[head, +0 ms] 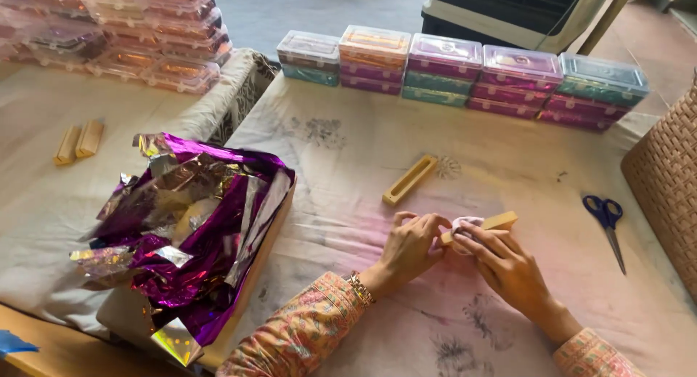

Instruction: The person wipes long wooden blocks with a cloth, handling them one at a time and placing them on the table.

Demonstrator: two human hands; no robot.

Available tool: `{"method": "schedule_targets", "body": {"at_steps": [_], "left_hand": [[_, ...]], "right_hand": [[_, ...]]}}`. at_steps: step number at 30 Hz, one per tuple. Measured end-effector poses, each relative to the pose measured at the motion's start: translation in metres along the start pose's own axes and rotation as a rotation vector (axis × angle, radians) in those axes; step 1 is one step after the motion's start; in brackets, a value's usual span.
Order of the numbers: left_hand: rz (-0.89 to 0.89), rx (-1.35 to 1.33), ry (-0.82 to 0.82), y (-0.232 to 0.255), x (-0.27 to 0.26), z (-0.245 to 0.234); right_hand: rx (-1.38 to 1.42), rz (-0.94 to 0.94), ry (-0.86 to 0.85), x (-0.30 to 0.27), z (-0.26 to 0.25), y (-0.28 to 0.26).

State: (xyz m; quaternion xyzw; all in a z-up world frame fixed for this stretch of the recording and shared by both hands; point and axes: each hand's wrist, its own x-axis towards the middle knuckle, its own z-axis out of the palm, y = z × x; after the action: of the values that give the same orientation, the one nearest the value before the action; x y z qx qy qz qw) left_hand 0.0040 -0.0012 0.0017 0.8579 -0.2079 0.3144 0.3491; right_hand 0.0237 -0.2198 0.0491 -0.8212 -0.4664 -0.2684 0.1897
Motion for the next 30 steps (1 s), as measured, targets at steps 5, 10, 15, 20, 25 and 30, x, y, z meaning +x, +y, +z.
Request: {"method": "schedule_targets", "body": {"at_steps": [5,10,15,20,25,30], "left_hand": [[-0.007,-0.03,-0.003,0.003,0.0,-0.004],[-0.032,-0.006,-0.051,-0.001,-0.002,0.001],[-0.034,-0.034,-0.089,-0.005,-0.003,0.003],[-0.018,-0.042,-0.085,-0.003,-0.002,0.0],[-0.035,-0.055,-0.099,0.002,0.001,-0.007],[-0.028,-0.018,-0.093,-0.005,-0.002,0.0]], "right_hand": [[-0.043,-0.061,-0.081,-0.005,0.007,0.008],[-0.002,0.109,-0.049,-0.011,0.004,0.028],[-0.117,0.316,0.021,-0.015,0.009,0.04],[-0.022,0.249,0.025,-0.005,0.006,0.013],[0.137,0.164,-0.056,0.001,0.004,0.003],[0.108,0.173,-0.038,-0.001,0.004,0.009]]}}
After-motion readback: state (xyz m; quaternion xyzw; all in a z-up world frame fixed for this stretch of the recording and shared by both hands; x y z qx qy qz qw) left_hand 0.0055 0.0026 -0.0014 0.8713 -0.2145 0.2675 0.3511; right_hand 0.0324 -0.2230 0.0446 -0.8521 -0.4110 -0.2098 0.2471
